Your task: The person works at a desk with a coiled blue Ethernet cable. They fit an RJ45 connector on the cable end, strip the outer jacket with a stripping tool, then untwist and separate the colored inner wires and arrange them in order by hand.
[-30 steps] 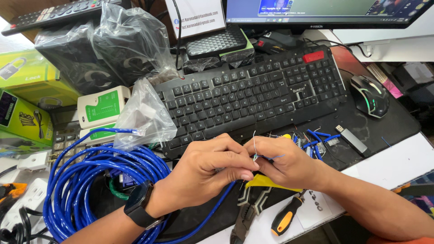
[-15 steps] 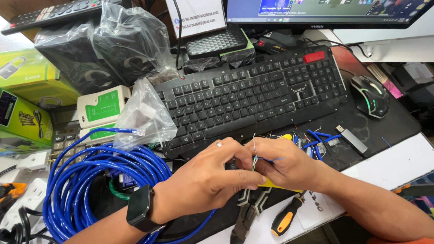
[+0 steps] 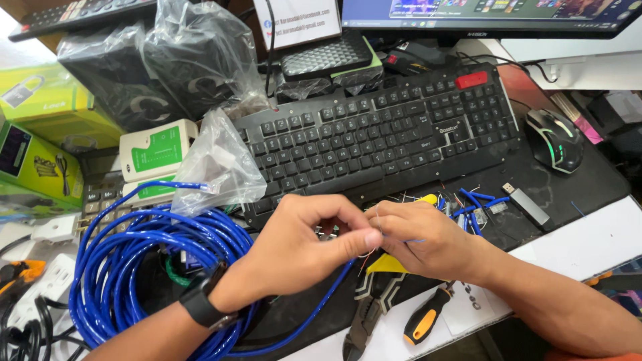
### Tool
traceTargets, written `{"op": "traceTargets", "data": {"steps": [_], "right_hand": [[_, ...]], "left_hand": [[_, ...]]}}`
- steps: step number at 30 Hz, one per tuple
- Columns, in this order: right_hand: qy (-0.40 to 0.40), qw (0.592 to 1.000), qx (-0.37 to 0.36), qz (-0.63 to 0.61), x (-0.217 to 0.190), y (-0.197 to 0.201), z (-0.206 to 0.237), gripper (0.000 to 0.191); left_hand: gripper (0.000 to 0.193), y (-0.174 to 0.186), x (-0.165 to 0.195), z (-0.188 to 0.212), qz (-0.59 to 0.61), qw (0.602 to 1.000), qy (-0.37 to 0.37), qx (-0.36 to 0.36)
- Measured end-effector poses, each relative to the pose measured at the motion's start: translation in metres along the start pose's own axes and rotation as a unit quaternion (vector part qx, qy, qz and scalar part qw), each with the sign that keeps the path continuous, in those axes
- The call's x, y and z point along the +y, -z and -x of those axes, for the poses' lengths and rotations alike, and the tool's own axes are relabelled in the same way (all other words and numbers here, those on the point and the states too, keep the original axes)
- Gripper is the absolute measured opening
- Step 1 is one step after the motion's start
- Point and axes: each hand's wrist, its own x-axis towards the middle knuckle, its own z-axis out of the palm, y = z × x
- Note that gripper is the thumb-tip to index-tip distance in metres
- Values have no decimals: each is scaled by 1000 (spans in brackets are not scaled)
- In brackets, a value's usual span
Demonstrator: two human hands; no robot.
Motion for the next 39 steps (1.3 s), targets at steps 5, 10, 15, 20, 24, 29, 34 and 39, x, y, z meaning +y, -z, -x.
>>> {"op": "traceTargets", "data": {"steps": [5,10,15,20,24,29,34,39], "right_hand": [[-2,1000,-11,26,1,-1,2,17],[45,999,9,6,2,-1,3,31],[50,999,19,-6,3,-1,4,30],[-45,996,22,-73,2,-2,5,20],[-69,995,20,-67,1,-2,4,19],[-42,997,15,-65,1,-1,3,16],[-27,998,3,-60,0,0,2,20],[-32,997,0,-70,-1,0,2,15]], "left_hand": [[19,-5,-6,-3,147,986,82,-4],[18,-4,-14,-6,238,965,106,-7],[17,0,-21,-6,290,942,165,-39],[16,-4,-16,-8,221,969,105,-41],[18,2,-1,-1,-3,1000,-18,5],[24,9,10,2,-109,978,-174,-41],[15,11,11,0,-56,988,-133,-50],[24,15,6,0,42,994,-56,-88]]}}
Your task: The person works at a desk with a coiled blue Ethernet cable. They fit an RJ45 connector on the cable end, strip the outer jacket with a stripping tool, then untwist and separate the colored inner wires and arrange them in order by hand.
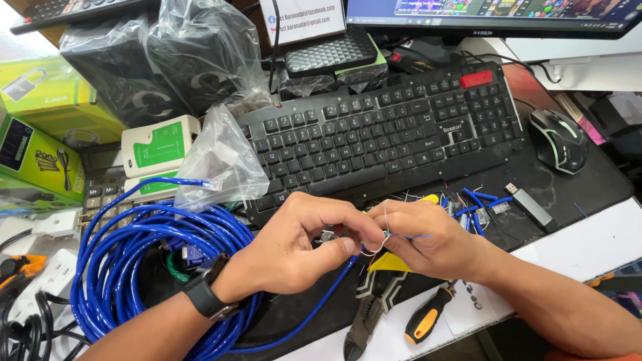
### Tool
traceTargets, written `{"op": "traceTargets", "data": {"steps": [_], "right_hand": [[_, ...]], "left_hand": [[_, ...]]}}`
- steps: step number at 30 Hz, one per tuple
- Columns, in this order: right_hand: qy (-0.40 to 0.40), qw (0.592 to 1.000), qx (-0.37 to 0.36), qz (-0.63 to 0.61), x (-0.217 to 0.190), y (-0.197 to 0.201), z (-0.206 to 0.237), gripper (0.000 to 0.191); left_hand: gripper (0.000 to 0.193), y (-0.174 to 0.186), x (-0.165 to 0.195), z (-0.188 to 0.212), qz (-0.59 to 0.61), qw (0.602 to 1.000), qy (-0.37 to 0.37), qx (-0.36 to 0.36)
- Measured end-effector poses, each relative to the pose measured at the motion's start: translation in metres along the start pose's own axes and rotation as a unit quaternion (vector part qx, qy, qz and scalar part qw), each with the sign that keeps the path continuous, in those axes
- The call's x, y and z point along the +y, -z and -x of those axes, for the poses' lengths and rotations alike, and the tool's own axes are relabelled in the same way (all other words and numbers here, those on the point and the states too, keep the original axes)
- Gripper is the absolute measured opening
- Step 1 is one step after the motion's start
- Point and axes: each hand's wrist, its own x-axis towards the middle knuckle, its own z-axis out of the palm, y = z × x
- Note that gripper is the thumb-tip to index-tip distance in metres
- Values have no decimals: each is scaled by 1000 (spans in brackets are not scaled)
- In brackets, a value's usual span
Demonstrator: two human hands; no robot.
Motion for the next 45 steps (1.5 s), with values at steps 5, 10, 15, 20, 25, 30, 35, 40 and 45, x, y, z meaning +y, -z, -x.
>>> {"op": "traceTargets", "data": {"steps": [5,10,15,20,25,30,35,40,45], "right_hand": [[10,1000,1,9,0,1,-1,13],[4,1000,8,-4,-2,0,-2,9],[-49,999,9,-14,-3,-1,-3,17],[-99,995,26,6,-3,0,-7,12],[-157,985,54,51,-3,-6,-12,8],[-123,990,54,33,-1,-8,-14,9],[-44,997,71,4,7,-9,-11,13],[13,995,92,-33,13,-10,-4,19],[7,989,121,-79,19,-13,1,20]], "left_hand": [[14,-5,-8,-3,2,1000,10,26],[16,-2,-11,-3,-54,998,-35,25],[23,1,-9,-6,-135,988,-66,37],[15,4,-2,-5,-288,939,-175,73],[5,-1,-4,-5,-311,932,-154,103],[14,-7,-18,-10,-22,969,221,108],[20,6,-36,-14,218,947,217,88],[22,6,-42,-12,221,938,260,59],[23,-2,-42,-13,219,934,278,46]]}}
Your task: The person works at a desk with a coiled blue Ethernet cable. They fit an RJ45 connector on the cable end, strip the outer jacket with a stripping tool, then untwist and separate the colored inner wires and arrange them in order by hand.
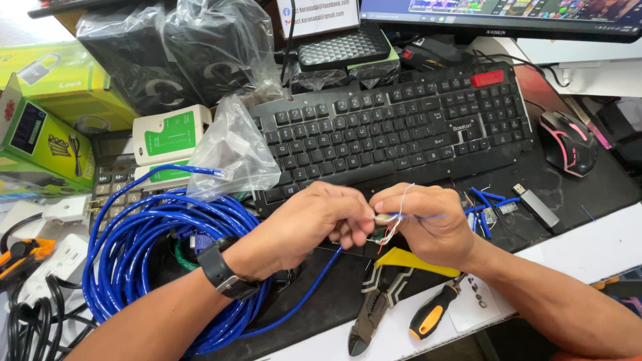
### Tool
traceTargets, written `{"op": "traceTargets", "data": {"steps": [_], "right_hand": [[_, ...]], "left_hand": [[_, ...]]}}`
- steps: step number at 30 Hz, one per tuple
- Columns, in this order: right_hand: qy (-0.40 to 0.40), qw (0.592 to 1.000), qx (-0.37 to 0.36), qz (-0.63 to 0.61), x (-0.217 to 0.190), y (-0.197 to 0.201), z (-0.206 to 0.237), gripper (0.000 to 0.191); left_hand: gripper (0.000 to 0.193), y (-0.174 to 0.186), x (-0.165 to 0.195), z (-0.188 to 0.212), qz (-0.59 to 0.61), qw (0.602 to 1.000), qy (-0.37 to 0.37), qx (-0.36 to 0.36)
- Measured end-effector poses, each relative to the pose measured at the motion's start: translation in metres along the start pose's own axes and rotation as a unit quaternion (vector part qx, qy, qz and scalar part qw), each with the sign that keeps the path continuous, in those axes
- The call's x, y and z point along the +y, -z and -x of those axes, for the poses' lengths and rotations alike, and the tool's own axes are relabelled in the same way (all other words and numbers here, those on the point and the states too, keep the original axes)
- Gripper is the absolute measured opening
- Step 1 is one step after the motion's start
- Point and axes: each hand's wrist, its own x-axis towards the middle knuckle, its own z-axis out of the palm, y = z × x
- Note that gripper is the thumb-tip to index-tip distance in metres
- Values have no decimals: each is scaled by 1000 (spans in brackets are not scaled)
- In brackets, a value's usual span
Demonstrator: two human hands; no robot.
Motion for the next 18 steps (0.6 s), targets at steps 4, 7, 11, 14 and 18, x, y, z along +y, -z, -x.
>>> {"op": "traceTargets", "data": {"steps": [4,7,11,14,18], "right_hand": [[-143,988,48,26,7,-2,0,9],[-220,967,88,-98,12,-4,-4,5],[-246,957,115,-105,11,-2,-6,9],[-250,948,147,-133,12,1,-9,11],[-276,929,191,-155,15,5,-13,8]], "left_hand": [[23,-2,1,-2,-98,985,-117,78],[19,-1,4,-4,-180,957,-157,163],[15,-6,6,-2,-177,939,-230,183],[16,-14,7,3,-244,931,-213,171],[20,-17,12,15,-391,851,-334,108]]}}
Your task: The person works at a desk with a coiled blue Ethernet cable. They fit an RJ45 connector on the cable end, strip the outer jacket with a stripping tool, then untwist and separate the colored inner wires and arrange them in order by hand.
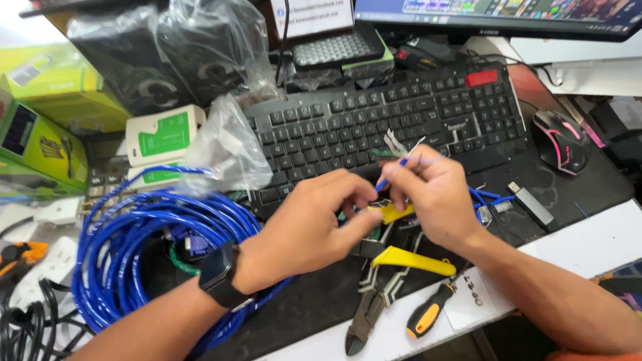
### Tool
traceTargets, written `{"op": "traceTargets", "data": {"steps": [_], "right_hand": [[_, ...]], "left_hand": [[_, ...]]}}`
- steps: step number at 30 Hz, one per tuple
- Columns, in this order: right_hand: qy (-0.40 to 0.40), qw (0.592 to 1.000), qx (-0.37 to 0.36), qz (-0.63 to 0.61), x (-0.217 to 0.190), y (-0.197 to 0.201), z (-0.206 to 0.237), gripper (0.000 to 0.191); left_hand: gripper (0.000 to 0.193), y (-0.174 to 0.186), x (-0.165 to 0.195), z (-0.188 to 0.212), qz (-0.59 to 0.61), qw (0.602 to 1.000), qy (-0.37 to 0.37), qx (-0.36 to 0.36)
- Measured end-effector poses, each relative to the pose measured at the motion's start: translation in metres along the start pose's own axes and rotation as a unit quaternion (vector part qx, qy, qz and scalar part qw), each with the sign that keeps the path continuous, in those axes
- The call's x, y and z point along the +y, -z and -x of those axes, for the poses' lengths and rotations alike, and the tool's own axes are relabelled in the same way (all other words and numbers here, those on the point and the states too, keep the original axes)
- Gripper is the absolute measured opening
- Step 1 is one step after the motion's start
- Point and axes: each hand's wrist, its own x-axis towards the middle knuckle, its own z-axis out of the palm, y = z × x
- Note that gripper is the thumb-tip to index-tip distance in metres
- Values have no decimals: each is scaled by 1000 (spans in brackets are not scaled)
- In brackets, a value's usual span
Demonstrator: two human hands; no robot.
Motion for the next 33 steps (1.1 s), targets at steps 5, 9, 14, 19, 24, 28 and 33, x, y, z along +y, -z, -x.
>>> {"op": "traceTargets", "data": {"steps": [5,9,14,19,24,28,33], "right_hand": [[47,995,19,-87,-3,5,-4,8],[123,990,55,-39,-7,14,0,11],[187,979,83,16,-9,25,-5,13],[128,984,117,-38,-5,20,-10,18],[65,972,53,-219,-7,22,-14,16],[46,972,39,-225,-7,28,-13,17],[79,982,48,-165,-5,30,-13,12]], "left_hand": [[38,0,9,-6,-170,983,-36,-52],[26,-7,10,-22,-189,980,3,-67],[24,-19,7,-47,-201,979,3,-35],[29,-39,0,-65,-33,995,-23,95],[46,-48,-12,-61,19,992,-60,106],[44,-50,-16,-58,11,993,-70,92],[48,-48,-15,-57,37,999,5,33]]}}
